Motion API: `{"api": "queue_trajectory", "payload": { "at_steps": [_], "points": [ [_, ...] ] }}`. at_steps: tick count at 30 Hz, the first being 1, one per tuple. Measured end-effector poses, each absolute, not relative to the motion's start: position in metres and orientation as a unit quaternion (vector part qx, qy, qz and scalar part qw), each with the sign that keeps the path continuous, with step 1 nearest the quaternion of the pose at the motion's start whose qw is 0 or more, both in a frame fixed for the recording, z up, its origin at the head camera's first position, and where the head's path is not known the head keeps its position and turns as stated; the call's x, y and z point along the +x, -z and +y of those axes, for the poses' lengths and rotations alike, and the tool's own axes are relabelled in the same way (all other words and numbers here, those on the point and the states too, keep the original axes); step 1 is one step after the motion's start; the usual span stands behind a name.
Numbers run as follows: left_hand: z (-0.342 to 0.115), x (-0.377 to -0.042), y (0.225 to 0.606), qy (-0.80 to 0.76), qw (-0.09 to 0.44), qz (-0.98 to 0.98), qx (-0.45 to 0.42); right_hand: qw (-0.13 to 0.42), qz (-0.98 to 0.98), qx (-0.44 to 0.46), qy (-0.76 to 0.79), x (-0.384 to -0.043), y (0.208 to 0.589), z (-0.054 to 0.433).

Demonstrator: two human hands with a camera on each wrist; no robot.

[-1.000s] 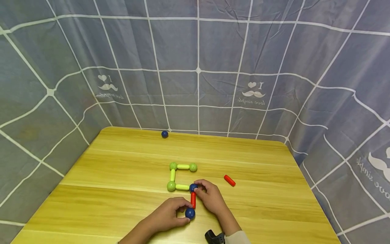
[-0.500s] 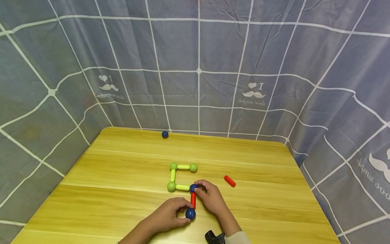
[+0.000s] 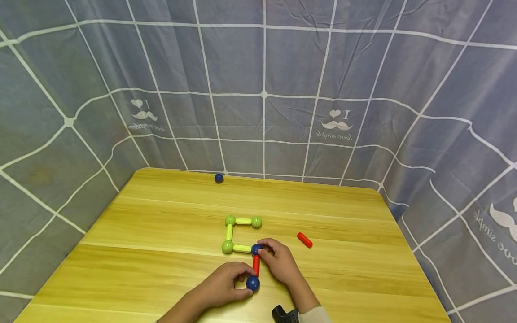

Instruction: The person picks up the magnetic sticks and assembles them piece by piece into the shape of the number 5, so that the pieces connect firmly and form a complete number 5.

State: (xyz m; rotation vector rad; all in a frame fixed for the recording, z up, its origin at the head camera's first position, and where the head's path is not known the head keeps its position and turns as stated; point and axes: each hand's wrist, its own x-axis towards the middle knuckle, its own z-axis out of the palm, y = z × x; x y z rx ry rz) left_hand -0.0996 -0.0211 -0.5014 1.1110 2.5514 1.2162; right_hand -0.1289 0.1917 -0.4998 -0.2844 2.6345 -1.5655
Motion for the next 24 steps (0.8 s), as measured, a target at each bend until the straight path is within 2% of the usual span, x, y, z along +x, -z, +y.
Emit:
{"api": "queue_trajectory", "payload": {
  "at_steps": [2, 11, 24],
  "points": [
    [-0.021, -0.099, 0.502, -0.400, 0.047, 0.838, 0.368, 0.033, 0.855, -0.090, 0.509, -0.133, 0.511, 0.195],
    [-0.021, -0.100, 0.502, -0.400, 0.040, 0.837, 0.371, 0.035, 0.861, -0.081, 0.501, -0.128, 0.498, 0.189],
    [-0.021, -0.101, 0.502, -0.413, 0.046, 0.832, 0.367, 0.034, 0.859, -0.091, 0.503, -0.135, 0.512, 0.196]
  ]
}}
